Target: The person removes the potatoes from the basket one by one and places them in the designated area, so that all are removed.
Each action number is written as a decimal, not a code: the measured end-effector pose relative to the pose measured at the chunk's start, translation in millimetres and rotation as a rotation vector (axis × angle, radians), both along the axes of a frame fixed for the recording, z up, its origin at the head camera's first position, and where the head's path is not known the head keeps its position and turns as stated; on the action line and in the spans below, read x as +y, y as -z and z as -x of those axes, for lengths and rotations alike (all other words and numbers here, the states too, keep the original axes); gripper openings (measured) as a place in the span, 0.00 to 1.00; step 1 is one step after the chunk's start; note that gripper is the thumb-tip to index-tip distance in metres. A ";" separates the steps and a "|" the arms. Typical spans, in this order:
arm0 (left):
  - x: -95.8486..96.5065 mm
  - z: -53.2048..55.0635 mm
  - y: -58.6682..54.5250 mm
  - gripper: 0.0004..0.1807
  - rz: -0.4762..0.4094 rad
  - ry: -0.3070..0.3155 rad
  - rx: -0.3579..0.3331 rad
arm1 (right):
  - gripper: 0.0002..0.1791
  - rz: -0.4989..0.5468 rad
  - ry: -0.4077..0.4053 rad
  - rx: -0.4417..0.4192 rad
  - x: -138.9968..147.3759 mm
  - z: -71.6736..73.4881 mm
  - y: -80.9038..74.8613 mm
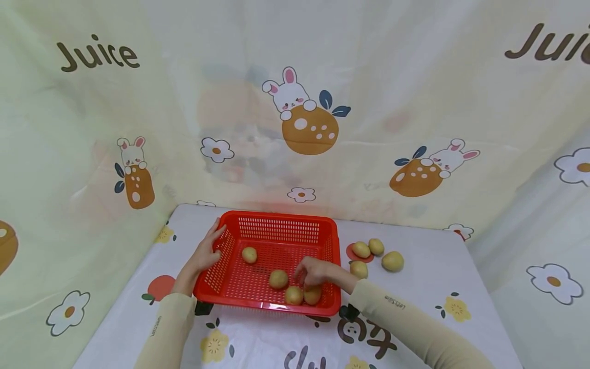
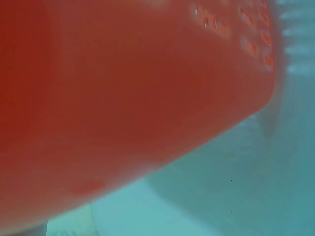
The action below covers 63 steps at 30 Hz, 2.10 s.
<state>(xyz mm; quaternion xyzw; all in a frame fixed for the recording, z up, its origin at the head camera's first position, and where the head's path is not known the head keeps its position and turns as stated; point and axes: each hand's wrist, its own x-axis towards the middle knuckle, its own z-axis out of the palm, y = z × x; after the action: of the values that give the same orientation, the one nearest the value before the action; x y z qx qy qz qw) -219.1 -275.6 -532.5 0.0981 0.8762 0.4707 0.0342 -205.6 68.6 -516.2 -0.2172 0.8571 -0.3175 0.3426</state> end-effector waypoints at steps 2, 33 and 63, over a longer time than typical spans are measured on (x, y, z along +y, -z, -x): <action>0.5 -0.1 0.9 0.44 0.013 0.006 0.021 | 0.23 0.005 -0.006 0.000 1.0 -0.5 0.4; 2.7 -2.3 -4.0 0.43 0.055 0.005 0.020 | 0.21 0.396 0.299 -0.055 59.1 13.1 -66.0; 1.9 -3.1 -2.8 0.43 0.050 0.011 0.040 | 0.28 0.427 0.700 -0.025 196.1 -1.6 -16.5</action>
<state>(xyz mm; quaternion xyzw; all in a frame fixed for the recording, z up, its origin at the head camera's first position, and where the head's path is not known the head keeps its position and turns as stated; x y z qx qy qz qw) -216.1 -273.7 -529.6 0.1112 0.8876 0.4465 0.0216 -204.0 264.7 -499.7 0.0253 0.7897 -0.5885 0.1715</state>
